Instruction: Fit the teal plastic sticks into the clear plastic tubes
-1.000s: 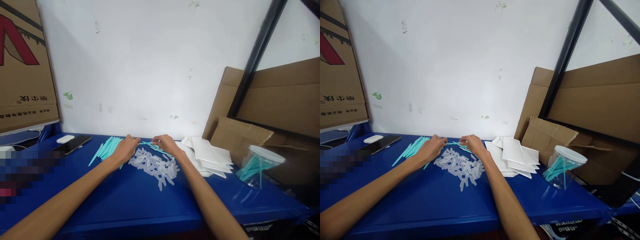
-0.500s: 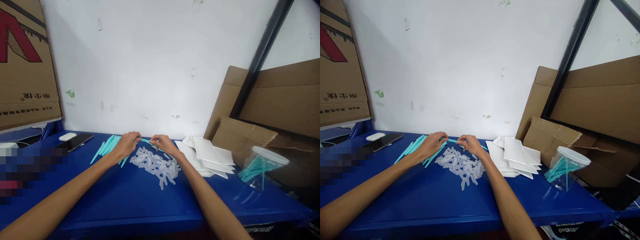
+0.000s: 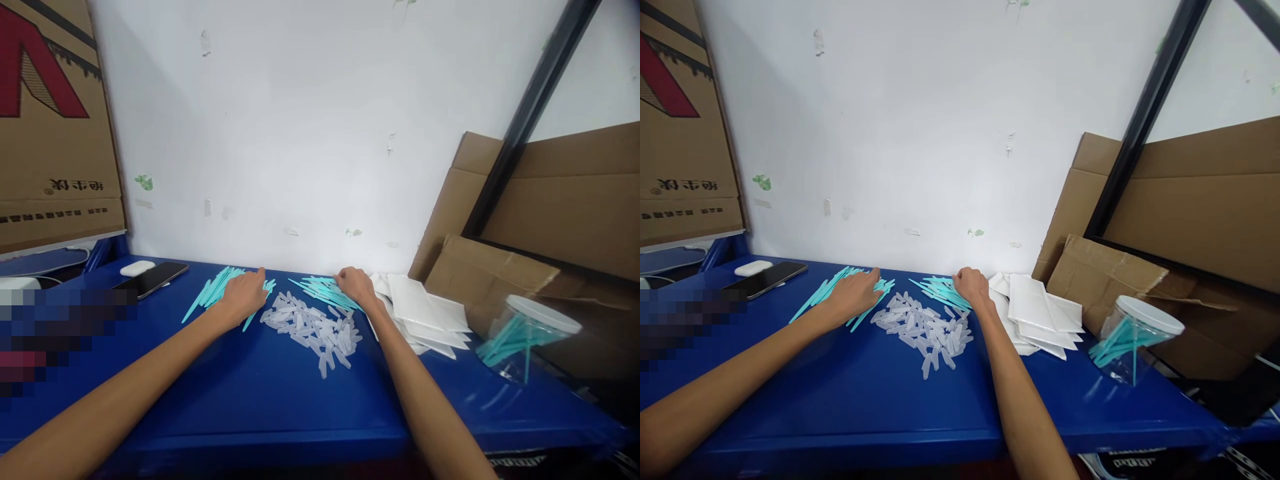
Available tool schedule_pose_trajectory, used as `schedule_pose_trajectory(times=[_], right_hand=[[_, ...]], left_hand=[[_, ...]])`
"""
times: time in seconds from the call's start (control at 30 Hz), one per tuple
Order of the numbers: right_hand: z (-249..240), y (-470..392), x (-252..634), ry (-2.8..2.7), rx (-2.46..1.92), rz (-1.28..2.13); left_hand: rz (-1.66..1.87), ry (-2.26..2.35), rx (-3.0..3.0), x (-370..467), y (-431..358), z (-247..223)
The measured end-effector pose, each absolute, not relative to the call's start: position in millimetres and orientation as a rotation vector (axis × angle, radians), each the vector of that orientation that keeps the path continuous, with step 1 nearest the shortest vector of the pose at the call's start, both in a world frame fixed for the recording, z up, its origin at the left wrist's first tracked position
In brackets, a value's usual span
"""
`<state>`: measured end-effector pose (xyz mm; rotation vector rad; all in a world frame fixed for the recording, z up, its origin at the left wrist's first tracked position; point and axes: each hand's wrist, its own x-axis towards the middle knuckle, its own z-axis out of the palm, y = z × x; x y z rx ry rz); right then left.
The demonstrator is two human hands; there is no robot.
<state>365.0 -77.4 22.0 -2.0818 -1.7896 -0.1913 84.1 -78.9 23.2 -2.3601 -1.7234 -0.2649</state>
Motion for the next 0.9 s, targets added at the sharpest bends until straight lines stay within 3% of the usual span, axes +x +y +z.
schedule_pose_trajectory(times=[0.33,0.53,0.67,0.9], right_hand=[[32.5,-81.7,367.6,-1.913,-2.118,-0.080],[49.7,-93.7,362.1,-2.088,-2.167,0.541],[47.1,-93.9,355.4,-2.145,-2.305,0.519],[35.1,-83.7,354.6,-2.295,-2.106,0.510]], left_hand=[[-0.093,-1.796,-2.373,88.6,-87.6,25.9],[-0.105,-1.780,-2.388,94.2,-89.7,23.5],[-0.100,-1.777,-2.395,94.1,-89.0,23.6],[-0.157,-1.746,-2.391,93.8,-87.5,24.9]])
